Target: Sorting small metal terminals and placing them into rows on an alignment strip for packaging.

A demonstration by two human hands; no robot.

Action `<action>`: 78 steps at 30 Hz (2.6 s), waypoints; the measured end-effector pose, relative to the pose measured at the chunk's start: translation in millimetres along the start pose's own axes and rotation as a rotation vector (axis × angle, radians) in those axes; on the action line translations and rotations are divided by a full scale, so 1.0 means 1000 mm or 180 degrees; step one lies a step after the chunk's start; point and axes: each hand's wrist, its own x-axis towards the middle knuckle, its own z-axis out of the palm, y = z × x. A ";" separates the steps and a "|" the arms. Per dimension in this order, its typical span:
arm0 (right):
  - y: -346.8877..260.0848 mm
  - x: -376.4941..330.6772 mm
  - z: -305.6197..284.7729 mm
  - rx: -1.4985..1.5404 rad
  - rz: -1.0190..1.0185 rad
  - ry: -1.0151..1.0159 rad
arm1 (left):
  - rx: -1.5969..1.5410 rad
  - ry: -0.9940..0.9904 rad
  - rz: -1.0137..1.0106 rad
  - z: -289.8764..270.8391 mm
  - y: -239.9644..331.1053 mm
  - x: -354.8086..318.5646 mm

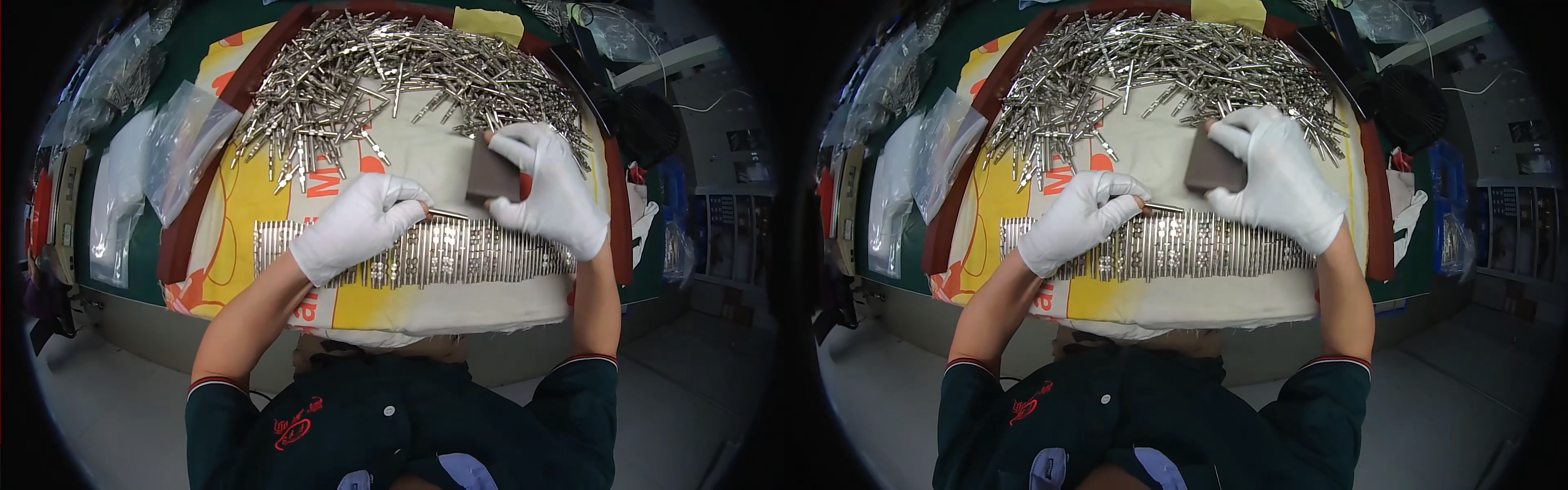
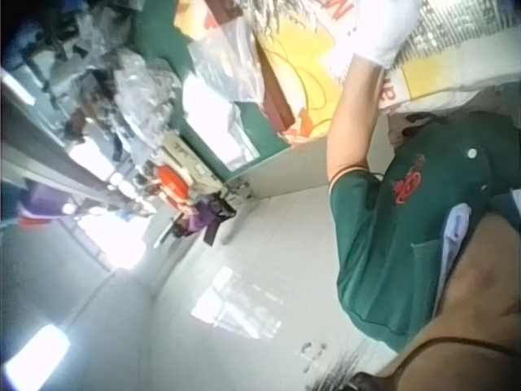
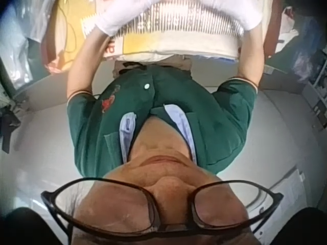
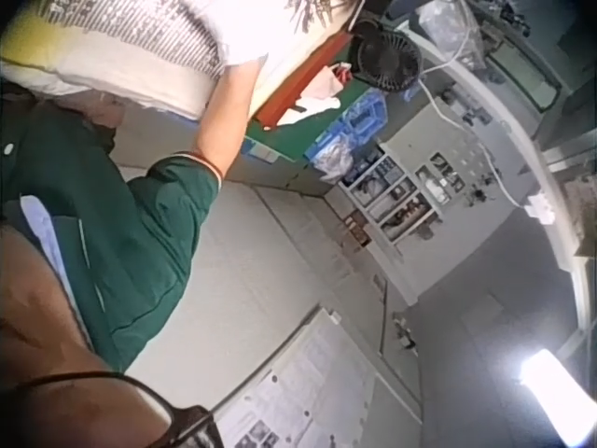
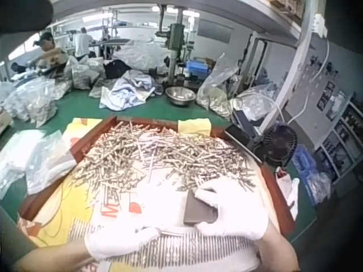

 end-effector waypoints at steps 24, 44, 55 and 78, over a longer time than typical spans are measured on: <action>-0.002 -0.034 -0.011 0.0495 0.0440 0.0234 | -0.0157 0.0198 -0.0031 -0.001 0.001 -0.003; 0.058 -0.094 -0.041 -0.1517 0.1693 -0.0024 | -0.0685 0.0432 0.0039 -0.005 0.007 -0.002; -0.036 -0.070 -0.017 0.1026 0.1077 0.1144 | -0.2166 -0.0056 -0.0196 0.018 0.018 -0.032; 0.016 -0.103 -0.035 -0.0387 0.1224 0.0154 | -0.1388 0.0359 -0.0275 0.030 0.021 -0.103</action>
